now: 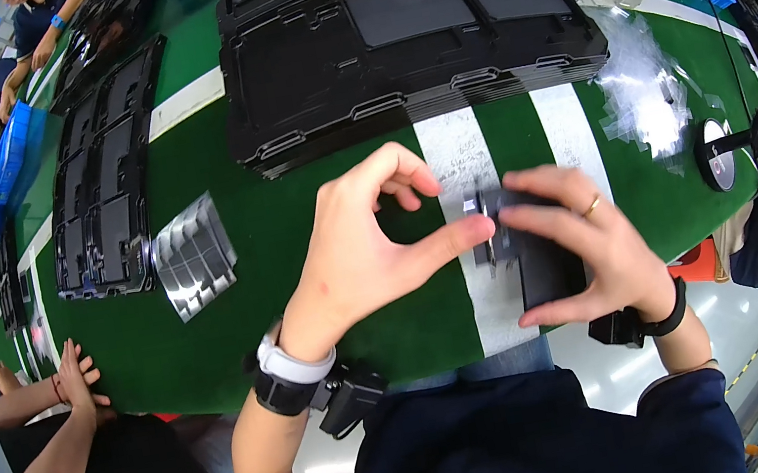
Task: Applying protective films to small rectangular electronic components on a factory assembly line.
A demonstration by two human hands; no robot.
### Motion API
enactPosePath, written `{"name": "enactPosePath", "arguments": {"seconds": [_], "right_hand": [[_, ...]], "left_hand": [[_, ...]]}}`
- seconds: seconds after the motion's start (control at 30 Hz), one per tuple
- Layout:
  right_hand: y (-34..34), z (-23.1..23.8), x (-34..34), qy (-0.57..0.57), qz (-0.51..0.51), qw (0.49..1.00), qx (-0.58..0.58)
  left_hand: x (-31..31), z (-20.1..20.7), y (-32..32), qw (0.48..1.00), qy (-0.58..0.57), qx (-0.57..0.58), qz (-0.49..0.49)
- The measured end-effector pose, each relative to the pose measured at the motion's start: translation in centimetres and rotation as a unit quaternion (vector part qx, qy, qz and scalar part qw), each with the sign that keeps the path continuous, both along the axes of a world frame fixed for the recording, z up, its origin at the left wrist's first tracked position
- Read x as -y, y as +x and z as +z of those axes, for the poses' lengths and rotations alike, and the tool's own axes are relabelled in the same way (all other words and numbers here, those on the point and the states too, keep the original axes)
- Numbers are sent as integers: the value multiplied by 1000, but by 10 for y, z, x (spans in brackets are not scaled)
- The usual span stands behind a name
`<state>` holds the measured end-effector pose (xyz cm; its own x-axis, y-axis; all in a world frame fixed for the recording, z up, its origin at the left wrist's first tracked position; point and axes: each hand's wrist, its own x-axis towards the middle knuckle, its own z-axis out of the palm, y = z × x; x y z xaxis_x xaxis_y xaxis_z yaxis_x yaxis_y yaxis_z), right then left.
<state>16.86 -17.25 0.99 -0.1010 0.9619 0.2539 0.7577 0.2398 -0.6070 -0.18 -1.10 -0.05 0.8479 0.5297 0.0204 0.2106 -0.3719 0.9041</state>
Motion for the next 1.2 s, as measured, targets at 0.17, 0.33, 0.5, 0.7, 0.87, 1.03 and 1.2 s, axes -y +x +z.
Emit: {"name": "enactPosePath", "arguments": {"seconds": [0.17, 0.33, 0.5, 0.7, 0.87, 1.03, 1.2], "right_hand": [[-15, 22, -41, 100, -33, 994, 24], [-15, 4, -84, 83, -105, 966, -222], [-10, -8, -80, 36, -81, 938, -335], [5, -28, -58, 97, -155, 930, -320], [-19, -13, -68, 219, -211, 949, -81], [24, -48, -67, 80, -116, 854, -501], [27, -49, -61, 9, -170, 912, -372]], "left_hand": [[-3, 4, 3, 944, -252, 205, -62], [-16, -5, 5, 945, -175, 252, 110], [-9, -3, -7, 963, -101, 231, 97], [4, -9, 12, 941, -123, 293, 115], [-3, 4, 20, 948, -124, 267, 125], [-15, -13, 18, 958, -115, 258, 55], [-10, -9, 13, 952, -168, 255, 20]]}}
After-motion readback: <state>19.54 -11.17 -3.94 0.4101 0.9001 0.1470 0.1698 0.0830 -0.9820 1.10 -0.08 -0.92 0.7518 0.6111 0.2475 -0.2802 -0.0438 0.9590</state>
